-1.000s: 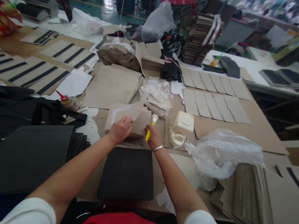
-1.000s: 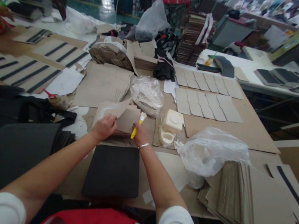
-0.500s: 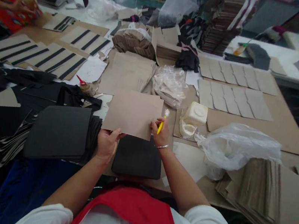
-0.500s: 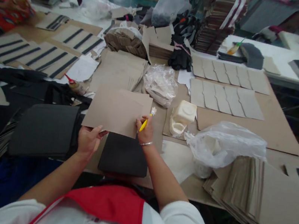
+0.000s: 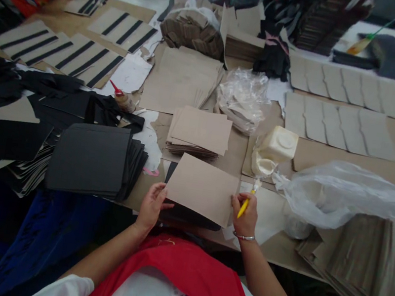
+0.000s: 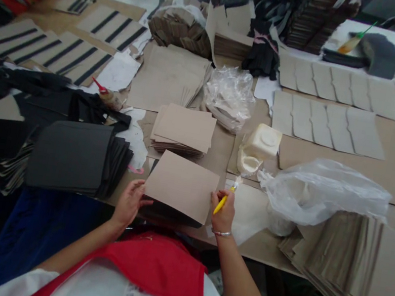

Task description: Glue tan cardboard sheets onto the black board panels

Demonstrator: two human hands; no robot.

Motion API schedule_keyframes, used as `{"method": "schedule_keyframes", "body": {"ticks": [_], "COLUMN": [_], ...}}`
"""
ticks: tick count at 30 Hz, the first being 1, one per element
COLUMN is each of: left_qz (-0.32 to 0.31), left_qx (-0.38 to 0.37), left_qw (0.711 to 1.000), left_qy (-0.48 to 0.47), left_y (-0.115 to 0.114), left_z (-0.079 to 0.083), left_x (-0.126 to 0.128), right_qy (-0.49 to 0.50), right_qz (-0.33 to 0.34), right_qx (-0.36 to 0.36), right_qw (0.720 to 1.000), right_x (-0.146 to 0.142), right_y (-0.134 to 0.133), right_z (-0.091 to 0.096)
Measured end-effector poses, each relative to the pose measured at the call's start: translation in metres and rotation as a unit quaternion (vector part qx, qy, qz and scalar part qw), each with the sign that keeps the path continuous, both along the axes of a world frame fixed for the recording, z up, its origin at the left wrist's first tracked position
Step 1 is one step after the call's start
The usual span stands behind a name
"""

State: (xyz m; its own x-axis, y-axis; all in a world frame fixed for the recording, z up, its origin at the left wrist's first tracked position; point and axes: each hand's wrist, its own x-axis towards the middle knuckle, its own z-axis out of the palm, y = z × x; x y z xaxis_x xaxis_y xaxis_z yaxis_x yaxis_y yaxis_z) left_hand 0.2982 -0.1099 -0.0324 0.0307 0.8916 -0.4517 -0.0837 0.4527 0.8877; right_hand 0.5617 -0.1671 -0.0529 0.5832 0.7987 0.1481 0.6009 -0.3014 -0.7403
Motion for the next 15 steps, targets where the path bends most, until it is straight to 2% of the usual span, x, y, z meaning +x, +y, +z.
{"method": "schedule_keyframes", "body": {"ticks": [3,7,15], "left_qz": [-0.034,-0.072,-0.038], "left_qx": [-0.015,-0.011,-0.036], "left_qw": [0.994,0.979,0.975], "left_qy": [0.105,0.191,0.214], "left_y": [-0.003,0.000,0.013], "left_z": [-0.014,-0.027,-0.039], "left_x": [-0.018,-0.028,-0.025], "right_qy": [-0.012,-0.025,-0.061], "right_qz": [0.010,0.012,0.026], "right_qx": [-0.023,-0.032,-0.067], "right_qw": [1.000,0.999,0.996], "right_x": [0.000,-0.005,-0.008], "right_y": [-0.006,-0.001,0.010], "right_z": [-0.011,-0.026,-0.045]}}
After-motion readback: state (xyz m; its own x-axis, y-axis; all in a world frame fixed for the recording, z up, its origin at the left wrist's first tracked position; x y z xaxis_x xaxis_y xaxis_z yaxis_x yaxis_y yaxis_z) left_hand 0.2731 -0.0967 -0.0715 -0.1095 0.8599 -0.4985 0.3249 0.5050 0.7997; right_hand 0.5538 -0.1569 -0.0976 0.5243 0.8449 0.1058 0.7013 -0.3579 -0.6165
